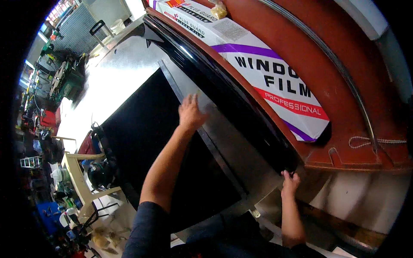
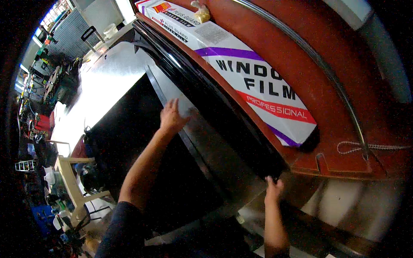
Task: The person measures a large sheet of window film on a workbench using a ruler and utility knife, then cuts and peels the film. They carry the cut film outside and place it against the rear window of a white van to check the fit.
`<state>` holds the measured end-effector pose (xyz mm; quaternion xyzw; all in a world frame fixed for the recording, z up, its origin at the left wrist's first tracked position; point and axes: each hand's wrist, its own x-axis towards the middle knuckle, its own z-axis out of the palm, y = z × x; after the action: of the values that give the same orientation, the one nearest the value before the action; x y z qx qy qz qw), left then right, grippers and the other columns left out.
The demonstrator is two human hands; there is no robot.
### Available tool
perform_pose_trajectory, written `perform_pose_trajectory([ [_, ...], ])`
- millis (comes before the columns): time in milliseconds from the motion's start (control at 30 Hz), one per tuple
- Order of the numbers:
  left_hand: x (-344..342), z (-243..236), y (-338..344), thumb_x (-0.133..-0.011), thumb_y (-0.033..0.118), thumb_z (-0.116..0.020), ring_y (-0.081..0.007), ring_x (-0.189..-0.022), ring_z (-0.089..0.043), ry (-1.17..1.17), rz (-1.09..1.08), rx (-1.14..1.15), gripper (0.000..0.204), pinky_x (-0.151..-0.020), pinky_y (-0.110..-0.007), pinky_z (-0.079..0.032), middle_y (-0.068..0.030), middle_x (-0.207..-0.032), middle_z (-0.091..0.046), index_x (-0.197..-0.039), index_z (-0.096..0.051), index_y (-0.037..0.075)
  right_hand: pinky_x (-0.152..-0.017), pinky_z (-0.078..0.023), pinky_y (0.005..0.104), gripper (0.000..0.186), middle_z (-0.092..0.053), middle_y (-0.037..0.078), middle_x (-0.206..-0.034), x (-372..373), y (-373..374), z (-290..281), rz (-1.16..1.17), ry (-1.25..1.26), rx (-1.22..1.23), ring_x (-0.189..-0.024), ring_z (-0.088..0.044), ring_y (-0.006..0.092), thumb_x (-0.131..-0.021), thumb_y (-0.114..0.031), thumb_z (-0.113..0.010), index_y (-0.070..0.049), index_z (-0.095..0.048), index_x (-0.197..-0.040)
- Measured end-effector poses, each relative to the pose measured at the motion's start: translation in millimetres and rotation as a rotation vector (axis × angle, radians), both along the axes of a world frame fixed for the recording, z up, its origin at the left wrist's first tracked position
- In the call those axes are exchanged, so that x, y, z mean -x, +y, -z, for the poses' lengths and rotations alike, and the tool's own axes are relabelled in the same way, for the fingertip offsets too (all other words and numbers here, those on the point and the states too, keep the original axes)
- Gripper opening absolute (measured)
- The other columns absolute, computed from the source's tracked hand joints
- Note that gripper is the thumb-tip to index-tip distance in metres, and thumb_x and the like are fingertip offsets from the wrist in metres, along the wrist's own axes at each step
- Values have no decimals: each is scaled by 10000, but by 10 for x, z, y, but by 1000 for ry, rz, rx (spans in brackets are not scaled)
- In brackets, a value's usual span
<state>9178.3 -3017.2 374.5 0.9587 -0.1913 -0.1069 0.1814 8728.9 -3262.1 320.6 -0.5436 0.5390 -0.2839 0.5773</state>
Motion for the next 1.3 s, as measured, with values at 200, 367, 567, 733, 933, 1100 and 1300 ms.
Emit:
perform_pose_trajectory([
  [200, -401, 174, -867, -783, 471, -845, -418, -1377, -467, 532, -445, 800, 1099, -1149, -426, -386, -299, -1498, -445, -1555, -243, -28, -563, -450, 247, 118, -633, 41, -830, 280, 179, -124, 15, 228, 434, -629, -562, 107, -927, -68, -677, -20, -626, -1021],
  [367, -634, 251, -1286, -747, 386, -887, -419, -1324, -507, 370, -559, 740, 1187, -1122, -433, -416, -298, -1490, -435, -1570, -142, -33, -682, -525, 328, 125, -676, 50, -888, -1390, 91, -1055, -365, 234, 439, -750, -631, 153, -921, -93, -680, -9, -667, -1011],
  [567, -944, 339, -1252, -720, 208, -894, -409, -1340, -490, 400, -482, 895, 1152, -1140, -395, -391, -302, -1486, -431, -1560, -149, -51, -834, -545, 470, 319, -702, 243, -1043, -5285, -306, -1938, -846, 40, 1260, -990, -676, 429, -869, -139, -666, -29, -687, -1167],
  [733, -875, 203, -1252, -763, 275, -874, -432, -1371, -446, 416, -382, 870, 1154, -1148, -421, -378, -317, -1500, -409, -1553, -119, -95, -866, -540, 485, 359, -710, 267, -1015, -7568, -1095, -1755, -808, 156, 1490, -984, -696, 413, -802, -194, -714, -30, -721, -1121],
  [933, -617, 377, -618, -809, 269, -833, -438, -1423, -382, 367, -263, 963, 1029, -1192, -427, -324, -326, -1525, -365, -1541, -207, -93, -879, -544, 405, 409, -739, 214, -1046, -8372, -910, -1505, -971, 288, 1274, -989, -715, 328, -826, -218, -705, -28, -711, -1188],
  [1100, -183, 411, -306, -836, 282, -810, -440, -1357, -457, 253, -120, 893, 921, -1123, -452, -404, -275, -1482, -439, -1550, -288, 25, -879, -539, 405, 368, -754, 192, -1005, -7723, 106, -1806, -977, 85, 1115, -943, -727, 328, -818, -229, -712, -60, -736, -1144],
  [1300, 557, 213, 465, -834, 172, -790, -396, -1334, -492, 163, -150, 693, 737, -1119, -451, -415, -203, -1436, -518, -1472, -437, 61, -921, -499, 323, 366, -738, 95, -1065, -7224, 1026, -1358, -1176, -90, 744, -967, -680, 190, -841, -173, -733, -20, -733, -1173],
])
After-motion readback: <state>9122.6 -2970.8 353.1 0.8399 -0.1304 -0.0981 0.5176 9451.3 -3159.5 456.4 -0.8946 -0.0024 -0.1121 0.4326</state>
